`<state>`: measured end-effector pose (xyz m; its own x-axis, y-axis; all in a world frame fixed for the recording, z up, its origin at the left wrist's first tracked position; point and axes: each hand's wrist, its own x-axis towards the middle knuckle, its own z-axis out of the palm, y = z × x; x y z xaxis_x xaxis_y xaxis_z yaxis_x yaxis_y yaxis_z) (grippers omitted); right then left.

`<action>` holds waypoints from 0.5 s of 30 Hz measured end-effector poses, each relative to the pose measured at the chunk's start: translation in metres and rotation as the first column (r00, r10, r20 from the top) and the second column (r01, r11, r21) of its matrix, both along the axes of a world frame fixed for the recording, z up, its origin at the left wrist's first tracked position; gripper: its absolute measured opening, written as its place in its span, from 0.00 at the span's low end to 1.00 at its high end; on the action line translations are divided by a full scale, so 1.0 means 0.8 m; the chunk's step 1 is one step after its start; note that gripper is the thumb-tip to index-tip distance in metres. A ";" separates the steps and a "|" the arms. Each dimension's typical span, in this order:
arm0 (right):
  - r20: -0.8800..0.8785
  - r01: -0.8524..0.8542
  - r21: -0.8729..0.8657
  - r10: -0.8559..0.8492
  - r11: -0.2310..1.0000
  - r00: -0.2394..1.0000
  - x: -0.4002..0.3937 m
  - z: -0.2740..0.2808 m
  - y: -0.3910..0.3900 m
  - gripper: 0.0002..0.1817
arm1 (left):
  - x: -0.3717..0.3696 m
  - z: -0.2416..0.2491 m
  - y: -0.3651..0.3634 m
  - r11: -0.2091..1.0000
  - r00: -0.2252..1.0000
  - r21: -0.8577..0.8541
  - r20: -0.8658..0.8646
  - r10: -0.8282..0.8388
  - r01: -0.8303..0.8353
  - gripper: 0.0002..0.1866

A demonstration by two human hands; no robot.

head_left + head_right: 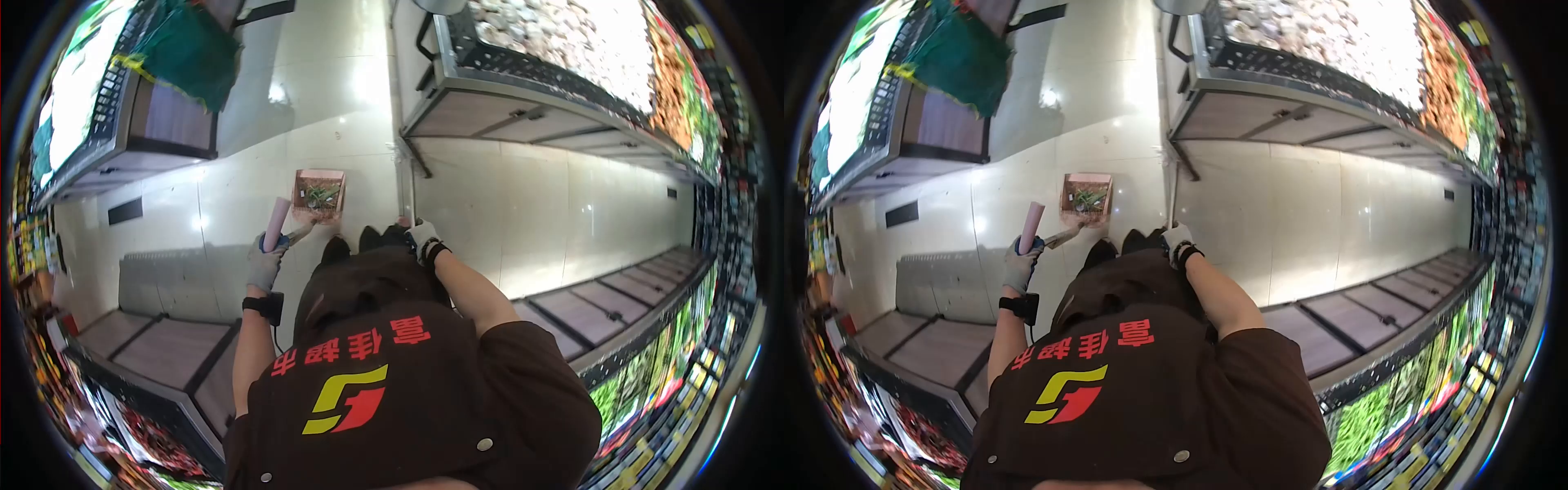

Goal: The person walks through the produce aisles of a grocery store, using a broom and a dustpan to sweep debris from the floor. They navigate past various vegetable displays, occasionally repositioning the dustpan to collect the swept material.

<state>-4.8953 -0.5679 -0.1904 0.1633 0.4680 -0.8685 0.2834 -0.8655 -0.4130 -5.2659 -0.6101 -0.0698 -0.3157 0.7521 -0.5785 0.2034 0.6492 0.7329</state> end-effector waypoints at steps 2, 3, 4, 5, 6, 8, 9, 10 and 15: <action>0.029 0.010 0.032 -0.011 0.999 1.000 -0.006 0.037 -0.001 0.11 | -0.007 -0.011 0.027 0.994 0.991 -0.030 -0.085 -0.104 0.102 0.14; 0.046 -0.015 0.054 0.012 0.998 0.999 -0.004 0.045 -0.005 0.09 | -0.008 -0.018 0.039 0.989 0.987 -0.017 -0.074 -0.146 0.145 0.14; -0.004 0.058 0.031 -0.058 0.998 0.998 0.003 0.047 -0.014 0.04 | -0.009 -0.023 0.046 0.979 0.974 -0.026 -0.105 -0.202 0.201 0.14; 0.009 0.107 0.041 -0.108 0.993 0.994 0.009 0.046 -0.028 0.04 | -0.009 -0.029 0.052 0.965 0.956 -0.036 -0.135 -0.262 0.259 0.14; -0.013 0.140 0.080 -0.139 0.987 0.990 0.018 0.055 -0.049 0.04 | -0.007 -0.029 0.055 0.954 0.946 -0.014 -0.129 -0.298 0.299 0.14; -0.084 0.326 0.106 -0.318 0.939 0.944 0.026 0.062 -0.087 0.06 | -0.013 -0.046 0.072 0.928 0.923 -0.001 -0.105 -0.370 0.372 0.14; -0.075 0.366 0.113 -0.360 0.924 0.930 0.030 0.070 -0.109 0.06 | -0.012 -0.052 0.079 0.925 0.920 -0.006 -0.098 -0.378 0.380 0.14; -0.087 0.487 0.087 -0.480 0.869 0.873 0.034 0.078 -0.129 0.08 | -0.008 -0.043 0.090 0.912 0.910 -0.038 -0.063 -0.410 0.409 0.13; 0.015 0.841 -0.055 -0.842 0.539 0.540 0.089 0.105 -0.162 0.08 | 0.010 -0.044 0.139 0.871 0.874 -0.071 0.009 -0.486 0.485 0.12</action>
<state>-4.8244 -0.6973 -0.1060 0.4483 0.0780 -0.8905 -0.5905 -0.7220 -0.3605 -5.2581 -0.4991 -0.1048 0.0738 0.7702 -0.6335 0.5122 0.5158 0.6868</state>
